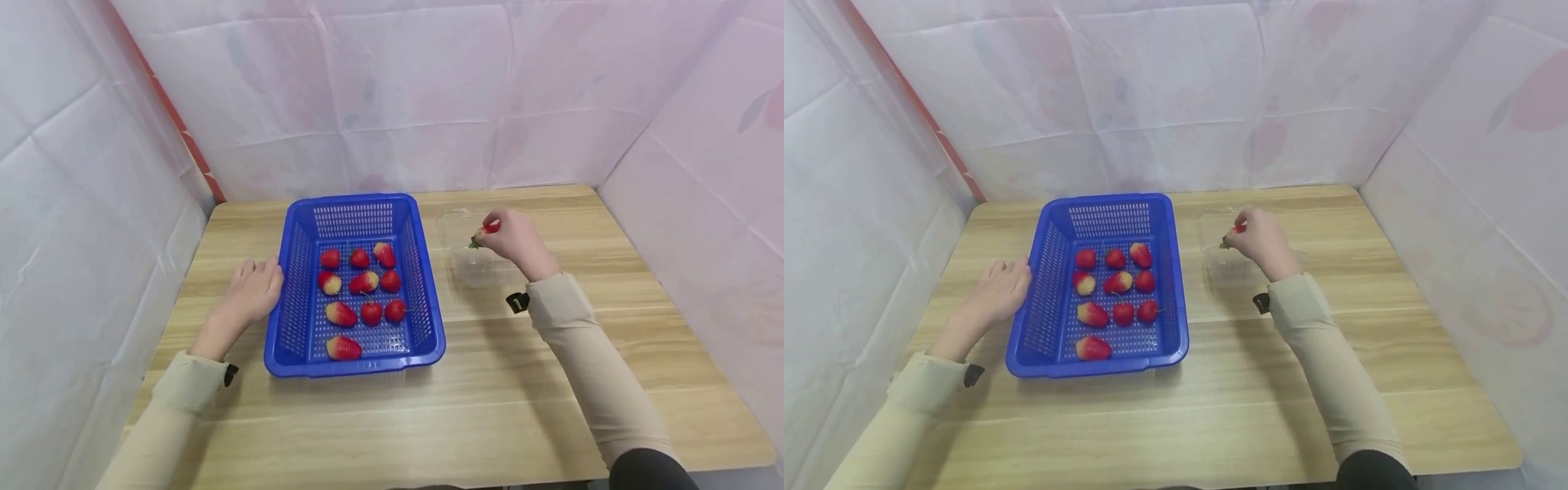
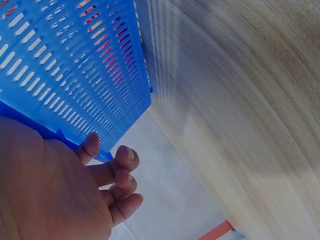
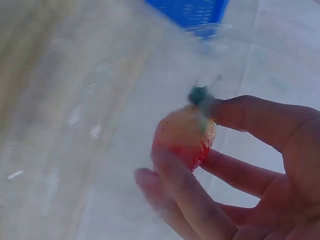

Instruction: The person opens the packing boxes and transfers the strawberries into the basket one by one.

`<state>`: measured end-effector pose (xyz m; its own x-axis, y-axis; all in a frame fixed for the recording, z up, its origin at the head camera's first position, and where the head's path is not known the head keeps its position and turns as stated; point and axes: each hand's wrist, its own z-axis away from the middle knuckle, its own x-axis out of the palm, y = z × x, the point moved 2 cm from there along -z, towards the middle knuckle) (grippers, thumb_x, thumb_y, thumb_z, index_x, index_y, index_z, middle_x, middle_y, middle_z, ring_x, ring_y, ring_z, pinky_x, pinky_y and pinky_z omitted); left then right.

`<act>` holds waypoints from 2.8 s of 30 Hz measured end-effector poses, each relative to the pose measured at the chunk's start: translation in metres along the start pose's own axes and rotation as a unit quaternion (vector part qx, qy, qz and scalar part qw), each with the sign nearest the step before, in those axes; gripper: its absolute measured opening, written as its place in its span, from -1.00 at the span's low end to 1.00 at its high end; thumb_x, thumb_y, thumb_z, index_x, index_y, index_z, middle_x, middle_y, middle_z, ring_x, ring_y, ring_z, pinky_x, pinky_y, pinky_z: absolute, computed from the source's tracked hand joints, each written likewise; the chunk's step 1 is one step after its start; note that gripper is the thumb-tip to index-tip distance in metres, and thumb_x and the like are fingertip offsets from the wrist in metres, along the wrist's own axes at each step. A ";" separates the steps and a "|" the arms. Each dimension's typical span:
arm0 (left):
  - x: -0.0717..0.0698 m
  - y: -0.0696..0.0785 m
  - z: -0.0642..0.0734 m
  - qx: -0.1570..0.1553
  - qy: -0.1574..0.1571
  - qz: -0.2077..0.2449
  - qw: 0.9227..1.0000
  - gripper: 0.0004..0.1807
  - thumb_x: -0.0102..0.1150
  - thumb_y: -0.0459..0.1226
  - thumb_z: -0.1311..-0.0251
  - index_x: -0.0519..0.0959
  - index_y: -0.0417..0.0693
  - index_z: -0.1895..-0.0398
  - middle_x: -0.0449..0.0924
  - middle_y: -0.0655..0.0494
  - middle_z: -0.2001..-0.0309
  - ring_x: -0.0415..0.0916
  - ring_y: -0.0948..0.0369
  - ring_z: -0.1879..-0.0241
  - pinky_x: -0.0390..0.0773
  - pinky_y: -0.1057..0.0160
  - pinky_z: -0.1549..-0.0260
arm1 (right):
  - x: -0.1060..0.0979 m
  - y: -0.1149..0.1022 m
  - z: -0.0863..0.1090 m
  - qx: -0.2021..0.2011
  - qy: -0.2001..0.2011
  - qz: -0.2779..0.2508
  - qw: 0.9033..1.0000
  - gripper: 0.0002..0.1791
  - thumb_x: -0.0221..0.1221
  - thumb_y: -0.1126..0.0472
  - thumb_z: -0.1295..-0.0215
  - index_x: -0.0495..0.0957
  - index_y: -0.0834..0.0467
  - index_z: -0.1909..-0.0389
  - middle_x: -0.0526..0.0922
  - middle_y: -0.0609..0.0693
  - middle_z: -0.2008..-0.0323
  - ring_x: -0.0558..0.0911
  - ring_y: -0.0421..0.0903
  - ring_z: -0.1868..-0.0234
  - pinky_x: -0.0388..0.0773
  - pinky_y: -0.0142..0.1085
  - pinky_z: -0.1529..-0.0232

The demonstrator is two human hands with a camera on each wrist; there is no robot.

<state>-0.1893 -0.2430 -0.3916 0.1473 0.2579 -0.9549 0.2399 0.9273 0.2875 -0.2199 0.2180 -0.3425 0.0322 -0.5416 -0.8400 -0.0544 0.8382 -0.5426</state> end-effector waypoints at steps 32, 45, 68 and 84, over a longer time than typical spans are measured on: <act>-0.002 0.002 0.002 -0.005 -0.013 0.010 1.000 -0.48 -0.70 -0.04 -0.53 0.28 -0.17 -0.04 0.47 -0.20 0.09 0.23 -0.15 0.08 0.15 -0.10 0.09 | 0.083 -0.143 0.039 -0.120 -0.138 -0.040 0.982 -0.70 0.37 0.23 -0.15 0.67 0.19 0.09 0.66 0.06 0.15 0.58 -0.04 0.25 0.57 -0.26 0.27; -0.003 0.002 0.000 0.002 -0.006 0.007 1.000 -0.50 -0.68 -0.06 -0.54 0.27 -0.19 -0.04 0.47 -0.22 0.10 0.21 -0.16 0.09 0.14 -0.09 0.10 | 0.101 -0.151 0.079 -0.177 -0.159 -0.051 0.970 -0.70 0.40 0.30 -0.12 0.67 0.17 0.10 0.60 -0.03 0.22 0.47 -0.08 0.22 0.49 -0.28 0.30; -0.006 -0.001 -0.002 0.004 -0.004 0.007 1.000 -0.54 -0.68 -0.05 -0.53 0.27 -0.13 0.09 0.44 -0.15 0.20 0.21 -0.13 0.14 0.14 -0.06 0.12 | 0.149 -0.138 0.080 -0.166 -0.262 0.019 0.950 -0.76 0.36 0.33 -0.18 0.66 0.18 0.12 0.57 -0.04 0.30 0.50 -0.10 0.23 0.51 -0.25 0.11; -0.005 -0.001 -0.002 0.010 -0.008 0.009 1.000 -0.51 -0.67 -0.06 -0.54 0.28 -0.19 0.01 0.47 -0.24 0.08 0.24 -0.19 0.05 0.14 -0.13 0.07 | 0.124 -0.139 0.081 -0.161 -0.210 0.024 0.964 -0.64 0.37 0.24 -0.21 0.61 0.26 -0.01 0.58 0.11 0.16 0.52 -0.03 0.16 0.53 -0.16 0.11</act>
<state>-0.1924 -0.2446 -0.3876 0.1678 0.2698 -0.9482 0.2562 0.9168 0.3062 -0.1276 0.0393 -0.3717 0.4187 -0.3729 -0.8280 -0.3702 0.7625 -0.5306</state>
